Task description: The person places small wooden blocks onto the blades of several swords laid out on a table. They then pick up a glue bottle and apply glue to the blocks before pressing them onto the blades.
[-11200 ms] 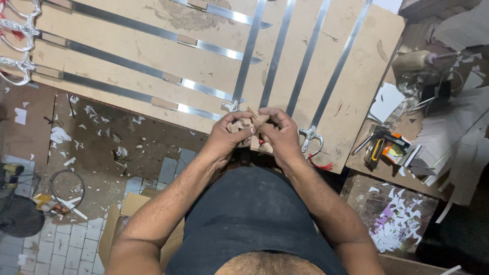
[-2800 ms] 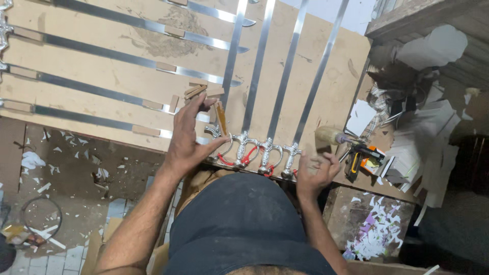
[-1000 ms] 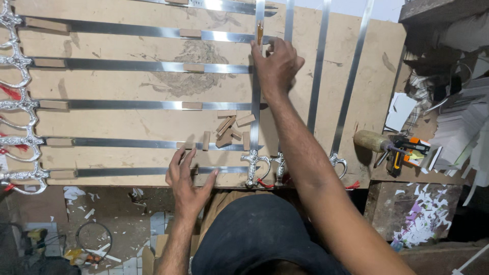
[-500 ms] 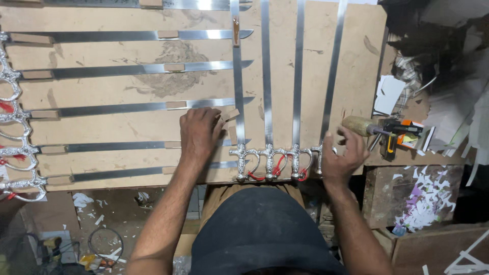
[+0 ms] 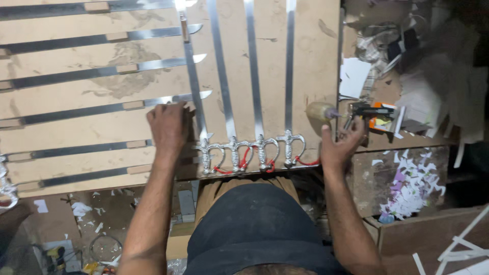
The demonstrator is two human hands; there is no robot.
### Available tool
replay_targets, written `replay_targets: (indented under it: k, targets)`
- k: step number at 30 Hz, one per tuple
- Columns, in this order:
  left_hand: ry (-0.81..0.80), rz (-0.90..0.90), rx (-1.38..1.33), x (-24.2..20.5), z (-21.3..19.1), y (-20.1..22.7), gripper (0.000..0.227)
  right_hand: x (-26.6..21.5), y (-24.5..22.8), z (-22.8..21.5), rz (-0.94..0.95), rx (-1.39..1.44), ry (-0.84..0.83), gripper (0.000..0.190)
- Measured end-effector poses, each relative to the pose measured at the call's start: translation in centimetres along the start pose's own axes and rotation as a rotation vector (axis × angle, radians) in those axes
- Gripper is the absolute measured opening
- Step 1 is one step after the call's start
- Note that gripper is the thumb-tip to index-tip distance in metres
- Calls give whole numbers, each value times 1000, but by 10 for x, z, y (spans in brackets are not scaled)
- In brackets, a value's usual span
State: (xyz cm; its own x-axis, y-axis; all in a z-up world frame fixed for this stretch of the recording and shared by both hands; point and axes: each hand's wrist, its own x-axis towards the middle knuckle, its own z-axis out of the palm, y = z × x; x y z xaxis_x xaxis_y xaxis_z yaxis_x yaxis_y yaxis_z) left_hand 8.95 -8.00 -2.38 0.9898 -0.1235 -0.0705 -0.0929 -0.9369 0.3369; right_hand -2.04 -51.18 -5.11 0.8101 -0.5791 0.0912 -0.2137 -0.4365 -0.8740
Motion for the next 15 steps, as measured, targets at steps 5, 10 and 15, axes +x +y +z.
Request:
replay_targets:
  k: [5, 10, 15]
  targets:
    - [113, 0, -105, -17, -24, 24, 42, 27, 13, 7, 7, -273, -223, 95]
    - [74, -305, -1032, -50, -29, 73, 41, 42, 5, 16, 23, -197, -422, 68]
    - [12, -821, -1784, -69, -22, 141, 46, 60, 1, 12, 163, 206, -508, 63]
